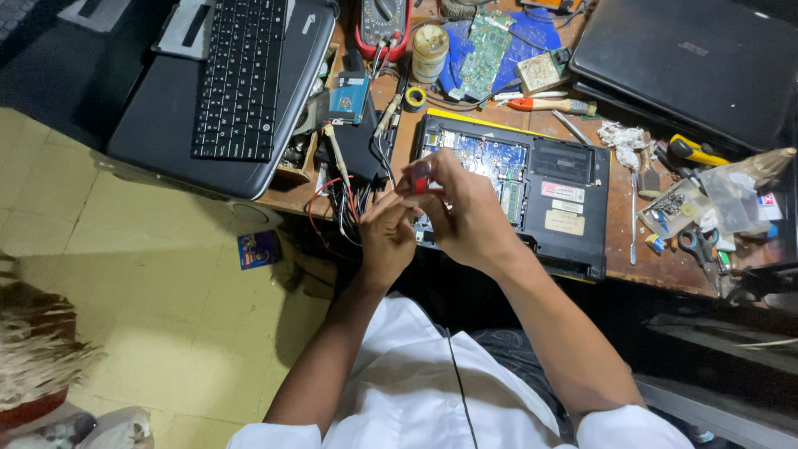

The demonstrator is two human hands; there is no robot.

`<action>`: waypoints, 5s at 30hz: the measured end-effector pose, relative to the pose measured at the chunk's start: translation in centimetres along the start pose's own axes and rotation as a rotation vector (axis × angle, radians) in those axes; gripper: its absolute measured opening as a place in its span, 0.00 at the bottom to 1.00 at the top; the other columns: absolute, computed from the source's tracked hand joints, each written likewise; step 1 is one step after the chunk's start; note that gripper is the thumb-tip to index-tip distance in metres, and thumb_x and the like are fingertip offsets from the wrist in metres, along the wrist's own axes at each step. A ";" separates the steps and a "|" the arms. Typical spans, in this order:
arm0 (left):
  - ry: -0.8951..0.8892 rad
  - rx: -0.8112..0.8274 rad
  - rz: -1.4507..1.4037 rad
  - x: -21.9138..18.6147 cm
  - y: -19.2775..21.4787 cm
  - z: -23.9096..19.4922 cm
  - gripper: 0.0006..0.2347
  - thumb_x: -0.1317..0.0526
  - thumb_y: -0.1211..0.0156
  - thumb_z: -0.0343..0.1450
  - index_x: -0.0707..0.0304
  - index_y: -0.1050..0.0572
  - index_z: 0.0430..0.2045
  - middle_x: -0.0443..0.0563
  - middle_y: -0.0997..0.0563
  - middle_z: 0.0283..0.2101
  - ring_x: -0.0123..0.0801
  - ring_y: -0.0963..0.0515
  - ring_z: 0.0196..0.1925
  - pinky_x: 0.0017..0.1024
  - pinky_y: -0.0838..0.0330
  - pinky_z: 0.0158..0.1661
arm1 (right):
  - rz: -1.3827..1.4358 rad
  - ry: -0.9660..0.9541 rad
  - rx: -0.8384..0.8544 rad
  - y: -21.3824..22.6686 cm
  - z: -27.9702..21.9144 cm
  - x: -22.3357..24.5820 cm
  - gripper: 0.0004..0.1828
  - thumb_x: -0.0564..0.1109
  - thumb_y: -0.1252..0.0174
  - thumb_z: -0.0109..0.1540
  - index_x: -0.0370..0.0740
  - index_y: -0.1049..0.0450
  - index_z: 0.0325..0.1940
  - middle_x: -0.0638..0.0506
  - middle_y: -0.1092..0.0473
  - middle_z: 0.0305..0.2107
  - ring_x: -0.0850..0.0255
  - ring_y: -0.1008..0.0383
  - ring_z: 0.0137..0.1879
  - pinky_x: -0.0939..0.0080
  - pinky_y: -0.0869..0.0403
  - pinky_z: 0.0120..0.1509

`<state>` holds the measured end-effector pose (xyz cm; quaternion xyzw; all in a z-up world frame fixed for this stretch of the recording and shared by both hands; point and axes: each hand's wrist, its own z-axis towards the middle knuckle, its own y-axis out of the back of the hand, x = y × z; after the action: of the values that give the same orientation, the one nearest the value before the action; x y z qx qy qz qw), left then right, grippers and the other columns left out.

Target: The person uses a red-handled screwdriver to remove screws from the internal chassis of a disassembled laptop. They repeatedly loosen and tighten screws in the same area while handling the laptop's internal components on a cluttered workbench.

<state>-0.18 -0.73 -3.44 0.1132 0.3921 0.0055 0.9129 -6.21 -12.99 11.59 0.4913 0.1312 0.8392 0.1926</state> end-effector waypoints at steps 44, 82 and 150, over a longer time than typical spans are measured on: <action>0.129 0.468 -0.160 1.2 -7.9 2.5 0.09 0.61 0.31 0.75 0.57 0.23 0.46 0.58 0.10 0.42 0.53 0.10 0.46 0.45 0.17 0.50 | 0.468 -0.415 -0.511 6.5 -9.1 -16.1 0.05 0.36 0.38 0.71 0.29 0.22 0.50 0.39 0.18 0.40 0.60 0.15 0.45 0.64 0.15 0.49; 0.272 0.412 -0.267 -0.7 -7.1 3.3 0.13 0.56 0.49 0.84 0.59 0.23 0.31 0.54 0.12 0.29 0.48 0.10 0.36 0.40 0.17 0.43 | 0.626 -0.380 -0.639 6.6 -9.9 -17.0 0.06 0.37 0.42 0.73 0.28 0.26 0.50 0.29 0.19 0.44 0.49 0.13 0.47 0.60 0.12 0.50; 0.390 0.076 0.102 10.5 -11.4 6.3 0.21 0.75 0.48 0.73 0.66 0.29 0.64 0.69 0.19 0.55 0.66 0.18 0.60 0.51 0.25 0.61 | -0.374 -0.236 -0.048 5.1 9.1 -19.6 0.07 0.36 0.35 0.68 0.47 0.19 0.40 0.51 0.19 0.26 0.52 0.15 0.37 0.54 0.20 0.47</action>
<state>10.67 -12.05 -9.16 0.1642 0.5553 0.0589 0.8131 9.45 -26.08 2.94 0.5485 0.1763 0.7285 0.3705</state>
